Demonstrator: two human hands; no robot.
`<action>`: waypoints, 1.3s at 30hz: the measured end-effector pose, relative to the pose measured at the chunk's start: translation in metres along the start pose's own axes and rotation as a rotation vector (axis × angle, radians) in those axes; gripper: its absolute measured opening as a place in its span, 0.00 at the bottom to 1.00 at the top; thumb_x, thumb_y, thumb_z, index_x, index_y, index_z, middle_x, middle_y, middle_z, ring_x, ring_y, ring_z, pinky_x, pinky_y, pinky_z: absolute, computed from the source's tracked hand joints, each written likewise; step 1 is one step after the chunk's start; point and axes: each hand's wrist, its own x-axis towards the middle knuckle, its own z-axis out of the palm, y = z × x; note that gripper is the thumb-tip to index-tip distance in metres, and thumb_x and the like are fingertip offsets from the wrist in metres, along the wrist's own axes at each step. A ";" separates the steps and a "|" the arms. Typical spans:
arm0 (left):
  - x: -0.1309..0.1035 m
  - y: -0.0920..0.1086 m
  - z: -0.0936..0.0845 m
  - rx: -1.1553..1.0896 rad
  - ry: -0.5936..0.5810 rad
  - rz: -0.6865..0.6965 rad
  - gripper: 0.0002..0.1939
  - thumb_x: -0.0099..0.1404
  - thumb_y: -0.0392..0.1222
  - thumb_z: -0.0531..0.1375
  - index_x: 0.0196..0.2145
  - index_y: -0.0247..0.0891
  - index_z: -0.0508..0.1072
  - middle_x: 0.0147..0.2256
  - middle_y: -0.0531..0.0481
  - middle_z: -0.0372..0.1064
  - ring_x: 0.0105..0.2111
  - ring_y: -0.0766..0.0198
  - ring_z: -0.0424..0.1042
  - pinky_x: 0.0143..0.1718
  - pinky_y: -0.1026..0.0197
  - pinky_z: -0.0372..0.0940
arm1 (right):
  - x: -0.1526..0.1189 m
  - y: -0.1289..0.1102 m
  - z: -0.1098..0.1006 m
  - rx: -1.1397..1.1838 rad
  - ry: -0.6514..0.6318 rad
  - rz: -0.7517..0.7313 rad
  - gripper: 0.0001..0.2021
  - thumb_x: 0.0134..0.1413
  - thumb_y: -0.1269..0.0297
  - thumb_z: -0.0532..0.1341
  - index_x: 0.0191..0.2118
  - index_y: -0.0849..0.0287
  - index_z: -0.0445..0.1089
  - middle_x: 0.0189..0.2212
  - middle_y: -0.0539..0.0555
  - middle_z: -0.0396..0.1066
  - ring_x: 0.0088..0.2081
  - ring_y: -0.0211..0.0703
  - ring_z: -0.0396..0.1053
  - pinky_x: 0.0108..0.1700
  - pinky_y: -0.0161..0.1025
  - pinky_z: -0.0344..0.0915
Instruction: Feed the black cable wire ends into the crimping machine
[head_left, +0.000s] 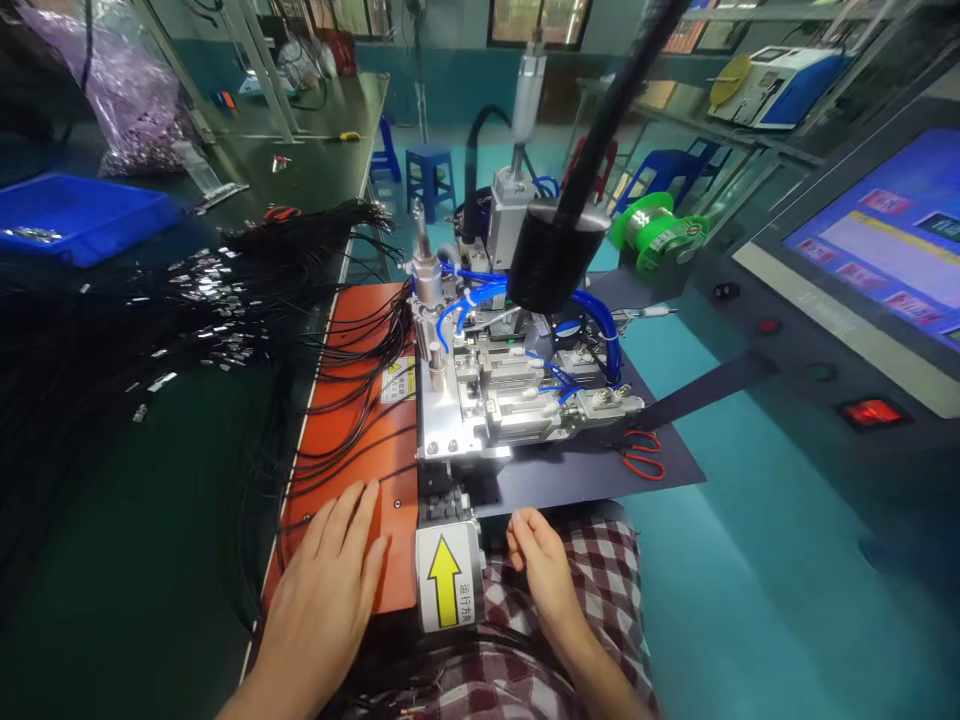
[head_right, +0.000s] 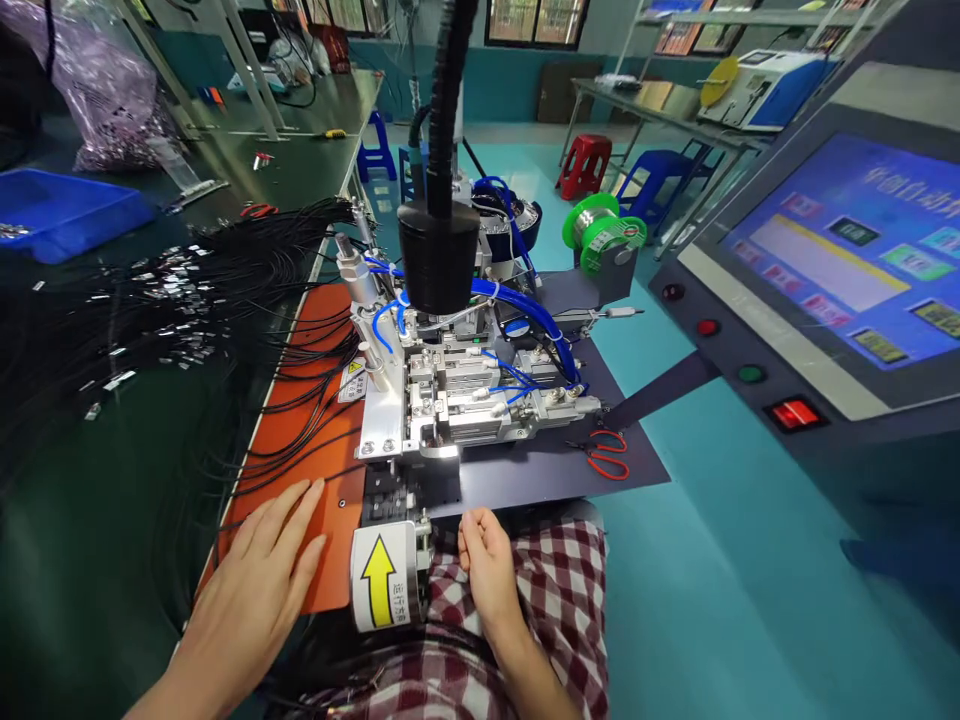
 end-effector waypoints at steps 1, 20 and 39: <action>0.007 -0.001 0.000 0.005 0.008 0.001 0.25 0.68 0.44 0.47 0.59 0.32 0.57 0.56 0.37 0.60 0.54 0.47 0.61 0.51 0.44 0.62 | 0.000 -0.001 0.000 -0.007 -0.002 0.001 0.21 0.54 0.46 0.56 0.22 0.57 0.56 0.18 0.44 0.53 0.19 0.34 0.49 0.23 0.34 0.49; -0.027 -0.034 -0.069 -0.232 -0.181 0.512 0.17 0.63 0.27 0.49 0.45 0.40 0.69 0.39 0.44 0.68 0.40 0.57 0.67 0.46 0.53 0.62 | -0.017 -0.031 -0.021 -0.075 0.037 0.011 0.18 0.57 0.49 0.55 0.24 0.57 0.59 0.20 0.46 0.54 0.22 0.35 0.50 0.25 0.33 0.51; -0.023 0.015 -0.035 -0.863 -0.295 0.109 0.12 0.66 0.36 0.52 0.46 0.45 0.67 0.35 0.51 0.71 0.34 0.64 0.72 0.36 0.68 0.66 | -0.046 -0.081 0.022 0.096 -0.354 0.040 0.02 0.47 0.69 0.63 0.29 0.61 0.70 0.20 0.45 0.61 0.20 0.31 0.56 0.22 0.29 0.54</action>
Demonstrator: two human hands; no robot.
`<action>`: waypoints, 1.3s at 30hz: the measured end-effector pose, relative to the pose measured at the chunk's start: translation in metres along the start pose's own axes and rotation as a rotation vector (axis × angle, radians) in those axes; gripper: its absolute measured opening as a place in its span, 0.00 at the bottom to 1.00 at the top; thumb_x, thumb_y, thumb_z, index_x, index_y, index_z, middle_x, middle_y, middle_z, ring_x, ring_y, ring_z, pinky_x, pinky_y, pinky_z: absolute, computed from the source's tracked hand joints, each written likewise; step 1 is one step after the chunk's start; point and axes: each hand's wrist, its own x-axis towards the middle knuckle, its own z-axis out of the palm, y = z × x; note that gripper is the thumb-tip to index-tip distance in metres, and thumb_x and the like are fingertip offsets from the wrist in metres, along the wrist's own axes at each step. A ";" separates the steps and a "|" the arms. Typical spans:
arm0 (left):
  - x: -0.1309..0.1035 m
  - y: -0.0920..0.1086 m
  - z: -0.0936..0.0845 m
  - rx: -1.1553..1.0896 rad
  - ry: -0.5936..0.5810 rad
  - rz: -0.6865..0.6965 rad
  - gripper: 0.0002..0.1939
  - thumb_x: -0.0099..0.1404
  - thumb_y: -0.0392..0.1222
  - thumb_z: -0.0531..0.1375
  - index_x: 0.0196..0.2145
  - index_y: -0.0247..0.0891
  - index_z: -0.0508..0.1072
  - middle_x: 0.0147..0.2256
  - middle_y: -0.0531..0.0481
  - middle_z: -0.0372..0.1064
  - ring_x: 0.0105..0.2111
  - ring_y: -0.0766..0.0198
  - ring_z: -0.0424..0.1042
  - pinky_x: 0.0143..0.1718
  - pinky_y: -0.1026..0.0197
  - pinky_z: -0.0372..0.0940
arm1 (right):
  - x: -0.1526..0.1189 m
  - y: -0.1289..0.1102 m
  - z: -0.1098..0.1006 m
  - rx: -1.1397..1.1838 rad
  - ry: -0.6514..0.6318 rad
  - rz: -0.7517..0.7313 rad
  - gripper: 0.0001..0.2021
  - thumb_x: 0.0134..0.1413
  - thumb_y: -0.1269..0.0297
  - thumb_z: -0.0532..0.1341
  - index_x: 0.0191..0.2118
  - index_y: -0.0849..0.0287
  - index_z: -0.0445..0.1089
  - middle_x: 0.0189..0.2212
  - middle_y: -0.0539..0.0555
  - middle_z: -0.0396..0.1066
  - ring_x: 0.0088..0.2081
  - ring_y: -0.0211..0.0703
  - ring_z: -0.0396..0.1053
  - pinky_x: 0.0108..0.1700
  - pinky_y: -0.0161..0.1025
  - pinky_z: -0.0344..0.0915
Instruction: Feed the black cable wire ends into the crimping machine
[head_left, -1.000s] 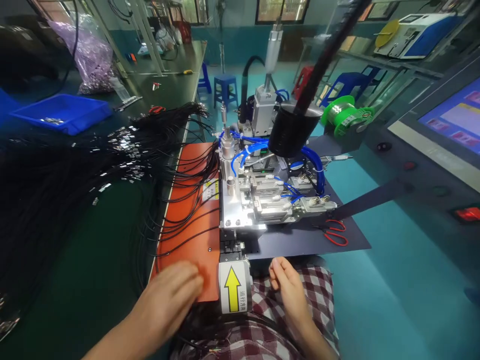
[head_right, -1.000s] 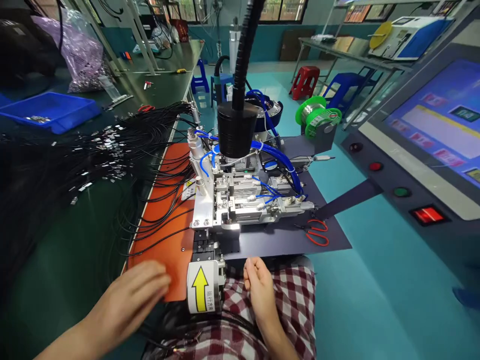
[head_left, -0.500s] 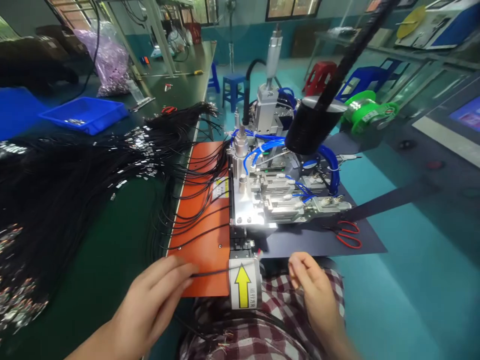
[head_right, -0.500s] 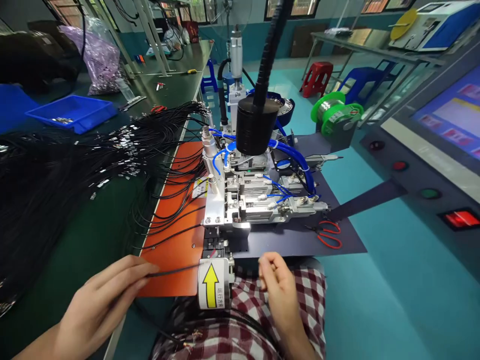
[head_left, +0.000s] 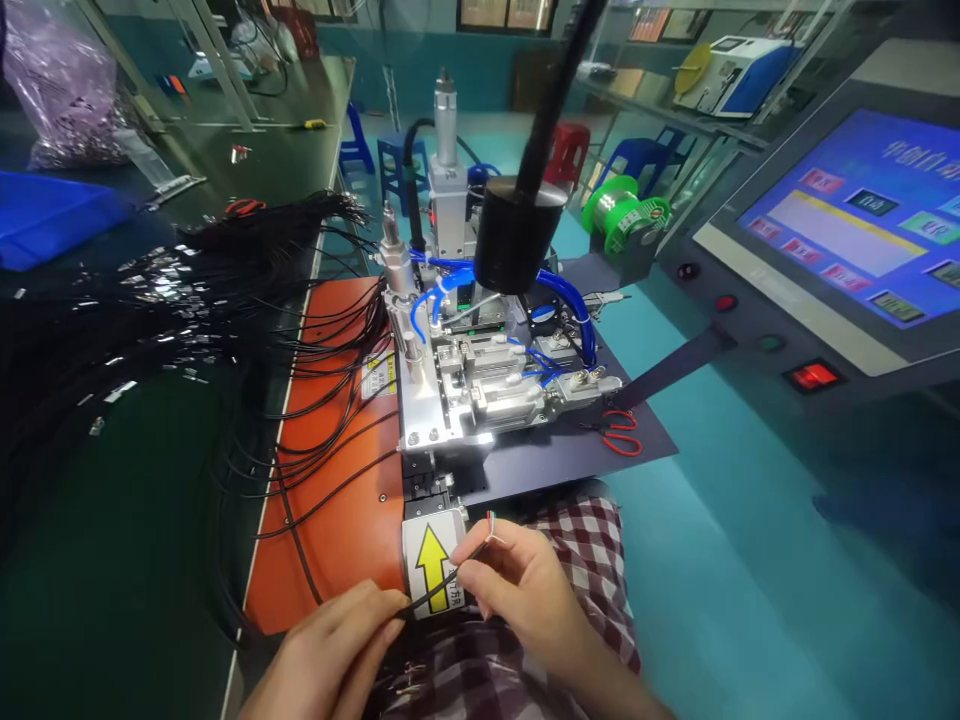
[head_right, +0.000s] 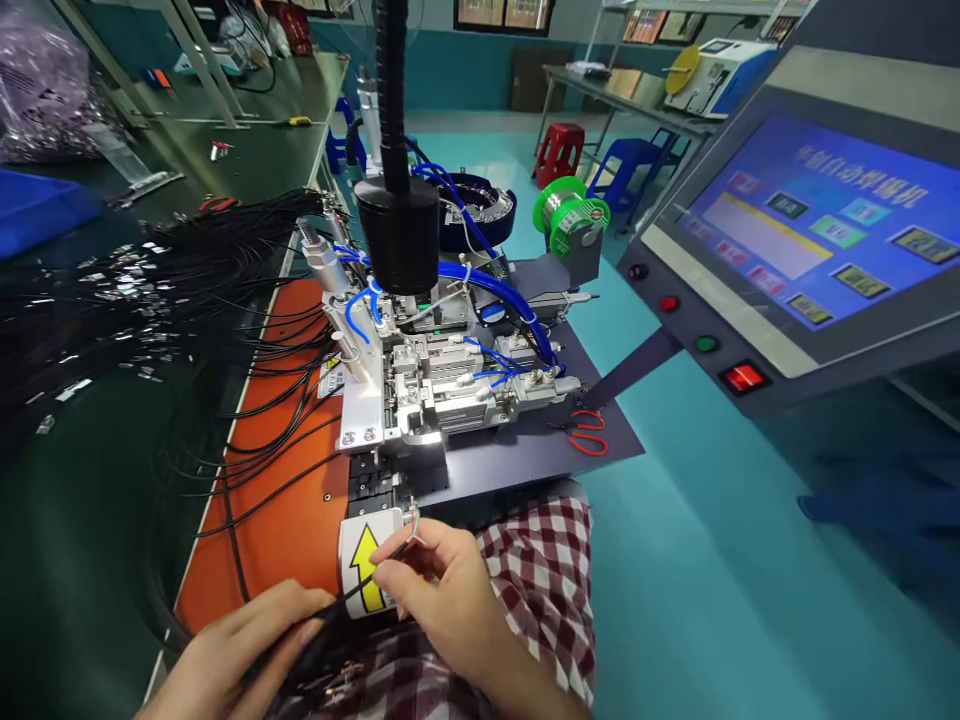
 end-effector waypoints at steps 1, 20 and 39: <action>0.001 0.003 0.000 -0.021 -0.014 -0.027 0.13 0.65 0.37 0.53 0.48 0.46 0.66 0.36 0.51 0.71 0.35 0.63 0.72 0.37 0.68 0.67 | -0.001 -0.001 0.002 -0.020 -0.004 0.006 0.02 0.47 0.69 0.63 0.28 0.62 0.70 0.20 0.45 0.62 0.20 0.31 0.57 0.22 0.29 0.55; 0.054 0.033 0.004 -0.149 0.007 0.032 0.13 0.68 0.36 0.50 0.49 0.48 0.62 0.42 0.53 0.69 0.40 0.66 0.69 0.42 0.67 0.63 | 0.006 -0.013 -0.015 0.002 -0.057 -0.029 0.11 0.46 0.71 0.65 0.38 0.57 0.72 0.26 0.46 0.64 0.25 0.31 0.57 0.27 0.29 0.58; 0.075 -0.053 -0.062 0.878 0.184 -0.141 0.13 0.66 0.36 0.47 0.43 0.33 0.69 0.37 0.42 0.66 0.37 0.54 0.68 0.42 0.52 0.64 | 0.002 0.011 -0.005 0.282 -0.254 -0.036 0.07 0.45 0.62 0.69 0.27 0.58 0.73 0.24 0.48 0.63 0.20 0.29 0.56 0.19 0.27 0.51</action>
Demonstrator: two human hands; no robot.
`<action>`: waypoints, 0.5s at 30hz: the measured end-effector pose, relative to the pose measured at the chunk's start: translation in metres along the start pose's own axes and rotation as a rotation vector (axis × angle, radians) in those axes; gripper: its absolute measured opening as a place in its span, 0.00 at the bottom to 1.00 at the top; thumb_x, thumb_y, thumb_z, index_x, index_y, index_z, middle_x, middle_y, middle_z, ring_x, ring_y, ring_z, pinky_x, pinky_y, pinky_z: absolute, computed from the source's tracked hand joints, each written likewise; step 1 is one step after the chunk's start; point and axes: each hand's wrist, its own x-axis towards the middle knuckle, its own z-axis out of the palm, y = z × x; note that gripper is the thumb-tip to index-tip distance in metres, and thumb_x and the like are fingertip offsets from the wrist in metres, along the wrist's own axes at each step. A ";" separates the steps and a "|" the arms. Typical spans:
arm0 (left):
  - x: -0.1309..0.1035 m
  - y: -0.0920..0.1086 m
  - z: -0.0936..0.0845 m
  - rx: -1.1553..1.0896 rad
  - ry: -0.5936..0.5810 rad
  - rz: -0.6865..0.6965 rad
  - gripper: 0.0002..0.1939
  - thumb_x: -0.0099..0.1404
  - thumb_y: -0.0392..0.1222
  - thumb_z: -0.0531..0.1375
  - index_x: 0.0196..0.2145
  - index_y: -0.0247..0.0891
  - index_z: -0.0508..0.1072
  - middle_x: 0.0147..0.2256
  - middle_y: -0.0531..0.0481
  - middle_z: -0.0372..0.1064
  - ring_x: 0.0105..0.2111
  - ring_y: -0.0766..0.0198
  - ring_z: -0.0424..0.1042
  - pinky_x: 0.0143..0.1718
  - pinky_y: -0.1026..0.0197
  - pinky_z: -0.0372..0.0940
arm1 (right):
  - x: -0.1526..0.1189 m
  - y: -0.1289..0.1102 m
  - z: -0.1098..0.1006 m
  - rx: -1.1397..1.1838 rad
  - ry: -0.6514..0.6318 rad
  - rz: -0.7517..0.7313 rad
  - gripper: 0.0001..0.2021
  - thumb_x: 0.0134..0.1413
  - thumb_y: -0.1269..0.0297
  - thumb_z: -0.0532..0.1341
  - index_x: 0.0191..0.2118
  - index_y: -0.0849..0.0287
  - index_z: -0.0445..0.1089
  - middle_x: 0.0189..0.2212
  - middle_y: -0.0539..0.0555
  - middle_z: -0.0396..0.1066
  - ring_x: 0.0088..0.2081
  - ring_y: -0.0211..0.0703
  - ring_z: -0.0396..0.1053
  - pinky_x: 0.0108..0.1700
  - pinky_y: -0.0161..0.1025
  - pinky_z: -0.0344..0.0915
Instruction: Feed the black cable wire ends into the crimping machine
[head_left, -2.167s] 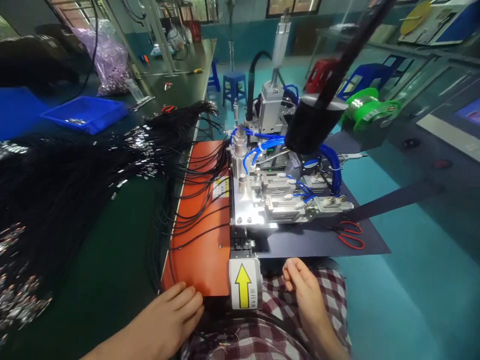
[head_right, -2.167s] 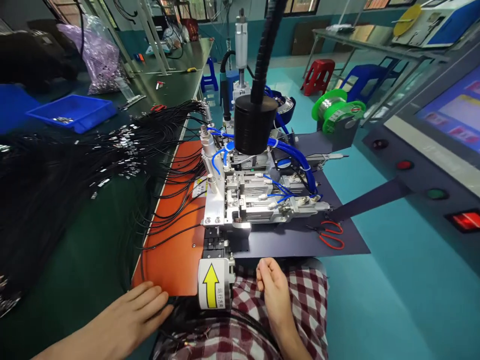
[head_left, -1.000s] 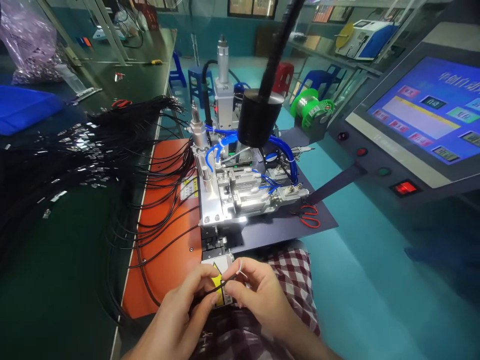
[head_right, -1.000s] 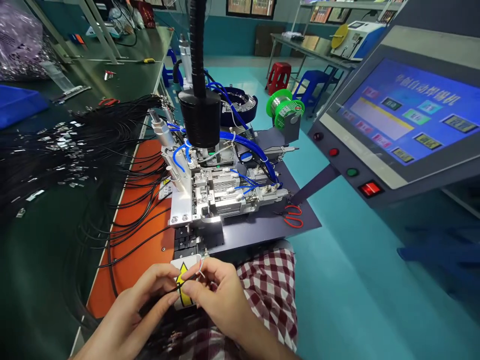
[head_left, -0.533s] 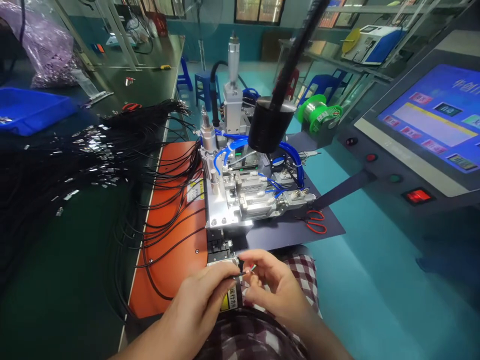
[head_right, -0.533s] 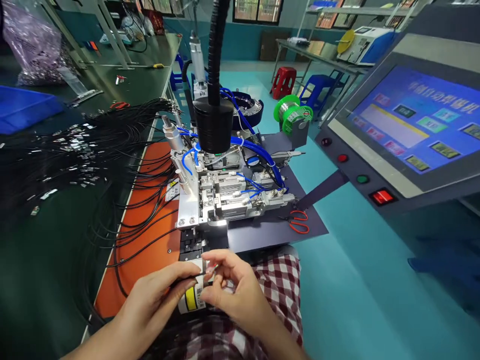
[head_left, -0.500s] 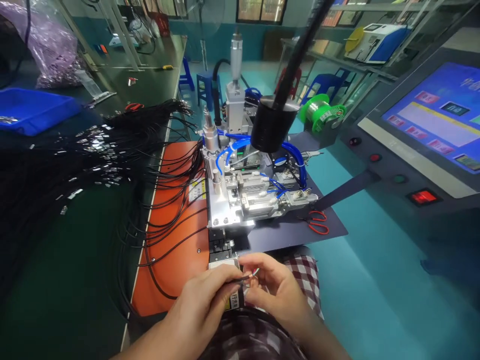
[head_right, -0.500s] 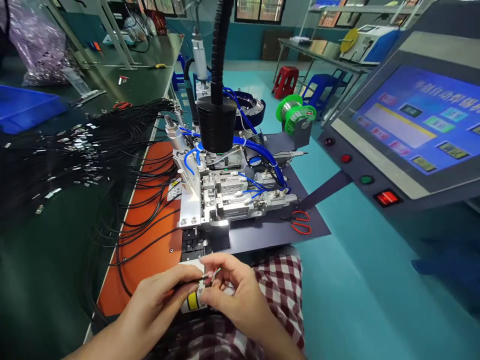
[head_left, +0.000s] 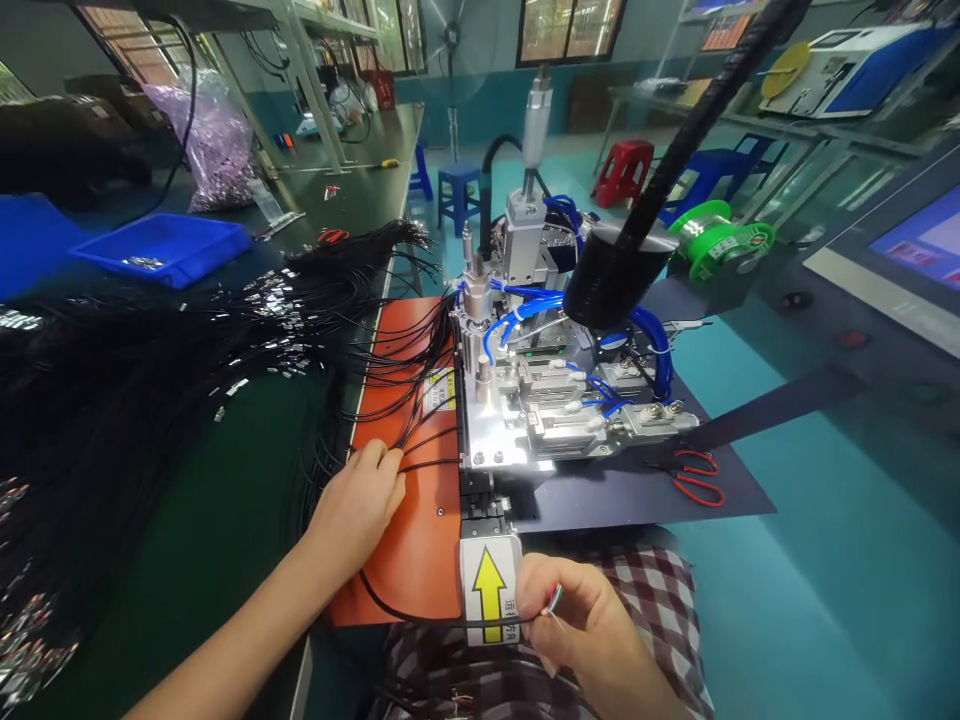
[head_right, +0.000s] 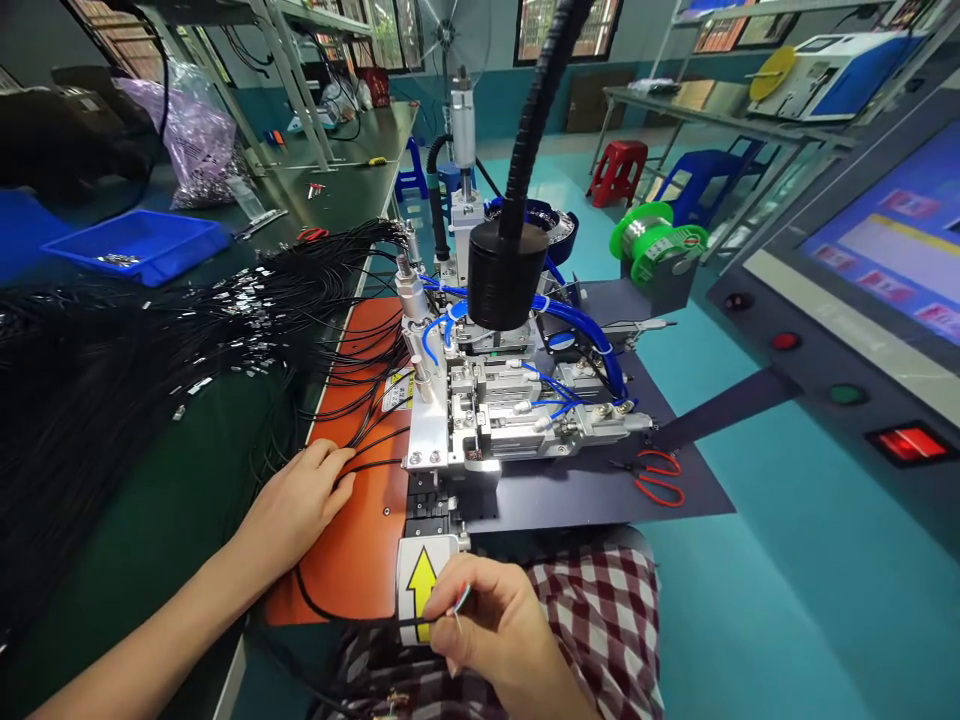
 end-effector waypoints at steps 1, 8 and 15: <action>0.004 0.002 0.000 0.001 -0.003 -0.003 0.13 0.66 0.36 0.46 0.39 0.34 0.69 0.35 0.43 0.66 0.35 0.55 0.68 0.40 0.54 0.64 | -0.001 -0.002 0.000 0.002 0.023 -0.002 0.07 0.45 0.61 0.69 0.27 0.58 0.73 0.25 0.48 0.62 0.20 0.29 0.56 0.20 0.28 0.51; 0.014 0.008 -0.002 -0.055 0.048 -0.030 0.09 0.64 0.34 0.47 0.37 0.37 0.66 0.34 0.44 0.65 0.35 0.54 0.66 0.38 0.54 0.62 | -0.006 -0.008 -0.004 -0.036 0.106 -0.013 0.09 0.43 0.59 0.70 0.26 0.58 0.73 0.25 0.48 0.62 0.20 0.30 0.55 0.20 0.29 0.50; 0.011 0.002 0.002 -0.249 0.089 -0.065 0.06 0.63 0.34 0.48 0.37 0.39 0.62 0.34 0.48 0.66 0.33 0.59 0.68 0.35 0.58 0.64 | 0.002 -0.003 0.004 -0.070 0.033 0.022 0.10 0.46 0.60 0.69 0.27 0.61 0.71 0.22 0.47 0.63 0.19 0.27 0.56 0.21 0.28 0.50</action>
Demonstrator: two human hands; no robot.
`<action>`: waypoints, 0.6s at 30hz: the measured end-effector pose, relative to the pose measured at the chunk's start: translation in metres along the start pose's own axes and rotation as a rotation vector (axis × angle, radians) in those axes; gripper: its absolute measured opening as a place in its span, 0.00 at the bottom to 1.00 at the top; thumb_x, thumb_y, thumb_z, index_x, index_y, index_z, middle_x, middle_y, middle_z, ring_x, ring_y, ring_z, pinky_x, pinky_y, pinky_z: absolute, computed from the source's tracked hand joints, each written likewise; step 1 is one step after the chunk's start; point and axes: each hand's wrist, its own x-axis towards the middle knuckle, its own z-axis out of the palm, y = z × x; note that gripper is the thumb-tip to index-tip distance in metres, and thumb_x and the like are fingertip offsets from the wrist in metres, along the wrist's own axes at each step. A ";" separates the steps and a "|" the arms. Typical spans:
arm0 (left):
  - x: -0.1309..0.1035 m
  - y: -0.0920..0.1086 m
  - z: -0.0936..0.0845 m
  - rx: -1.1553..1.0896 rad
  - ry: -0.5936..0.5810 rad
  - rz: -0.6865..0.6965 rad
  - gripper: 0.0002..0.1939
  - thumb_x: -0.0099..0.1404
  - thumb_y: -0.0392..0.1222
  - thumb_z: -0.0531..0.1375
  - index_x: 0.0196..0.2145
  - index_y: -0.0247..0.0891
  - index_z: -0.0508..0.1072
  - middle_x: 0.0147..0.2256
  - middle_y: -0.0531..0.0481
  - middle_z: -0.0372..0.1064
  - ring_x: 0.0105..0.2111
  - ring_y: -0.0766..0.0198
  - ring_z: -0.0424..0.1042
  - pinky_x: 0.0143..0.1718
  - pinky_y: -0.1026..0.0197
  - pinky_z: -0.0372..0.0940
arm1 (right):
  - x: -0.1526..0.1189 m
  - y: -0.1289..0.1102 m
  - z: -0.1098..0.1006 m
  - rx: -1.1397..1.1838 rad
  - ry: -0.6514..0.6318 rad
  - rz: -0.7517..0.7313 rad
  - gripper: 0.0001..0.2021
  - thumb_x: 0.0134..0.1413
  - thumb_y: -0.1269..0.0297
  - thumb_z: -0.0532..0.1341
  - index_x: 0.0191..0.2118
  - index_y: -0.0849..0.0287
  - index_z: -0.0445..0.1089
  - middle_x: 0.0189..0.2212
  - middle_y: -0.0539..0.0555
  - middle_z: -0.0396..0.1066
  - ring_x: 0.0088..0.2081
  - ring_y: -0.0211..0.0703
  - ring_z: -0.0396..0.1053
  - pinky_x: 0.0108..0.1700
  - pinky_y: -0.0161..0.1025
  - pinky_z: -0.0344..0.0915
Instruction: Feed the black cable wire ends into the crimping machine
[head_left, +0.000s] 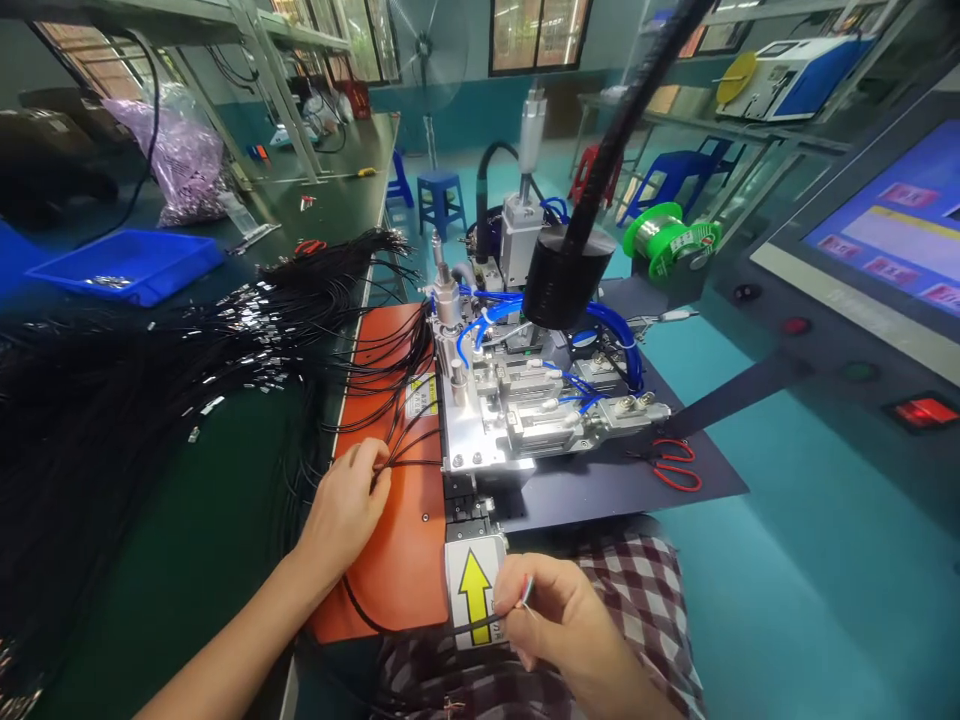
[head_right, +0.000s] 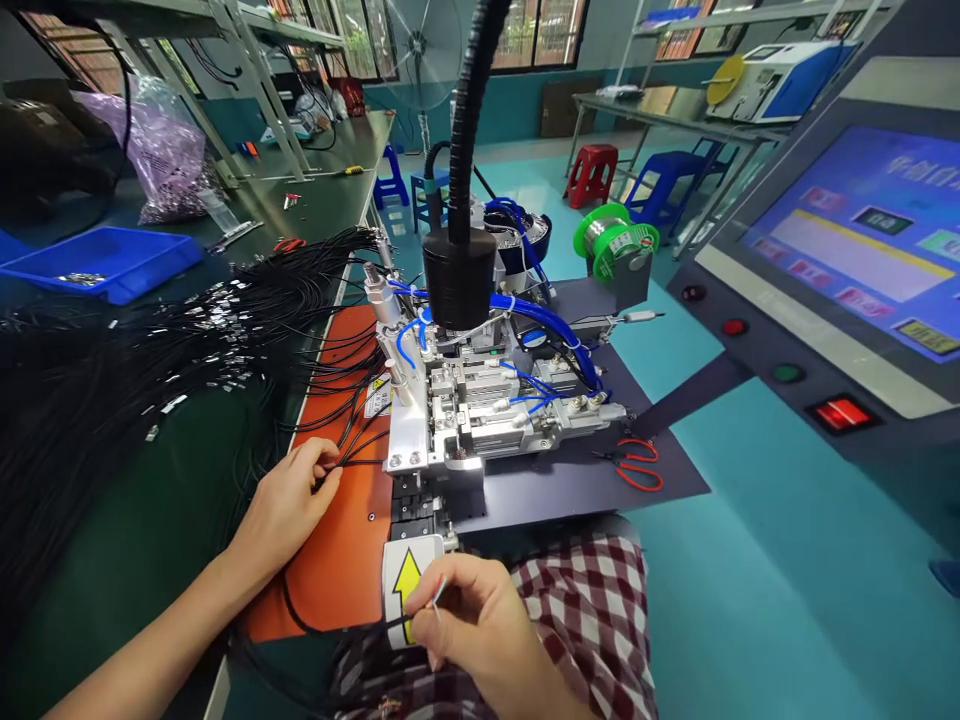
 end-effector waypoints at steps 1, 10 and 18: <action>-0.003 0.003 -0.004 -0.015 0.013 0.000 0.06 0.64 0.35 0.49 0.38 0.39 0.63 0.35 0.48 0.66 0.34 0.59 0.68 0.36 0.58 0.64 | 0.001 0.000 0.003 -0.006 -0.002 0.015 0.11 0.45 0.60 0.69 0.28 0.61 0.70 0.21 0.46 0.64 0.18 0.27 0.56 0.21 0.28 0.51; -0.055 0.093 -0.030 -0.952 -0.415 -0.053 0.16 0.65 0.42 0.54 0.50 0.47 0.58 0.37 0.52 0.68 0.36 0.63 0.69 0.34 0.65 0.65 | 0.012 -0.013 0.015 -0.037 0.235 0.033 0.12 0.42 0.58 0.69 0.30 0.62 0.72 0.19 0.46 0.65 0.18 0.29 0.54 0.20 0.29 0.53; -0.043 0.094 -0.020 -1.222 -0.533 -0.240 0.12 0.67 0.49 0.52 0.45 0.42 0.63 0.26 0.54 0.65 0.21 0.70 0.57 0.21 0.68 0.52 | 0.008 -0.024 -0.009 0.058 0.213 -0.026 0.15 0.49 0.54 0.65 0.36 0.61 0.71 0.25 0.48 0.67 0.19 0.29 0.56 0.22 0.30 0.52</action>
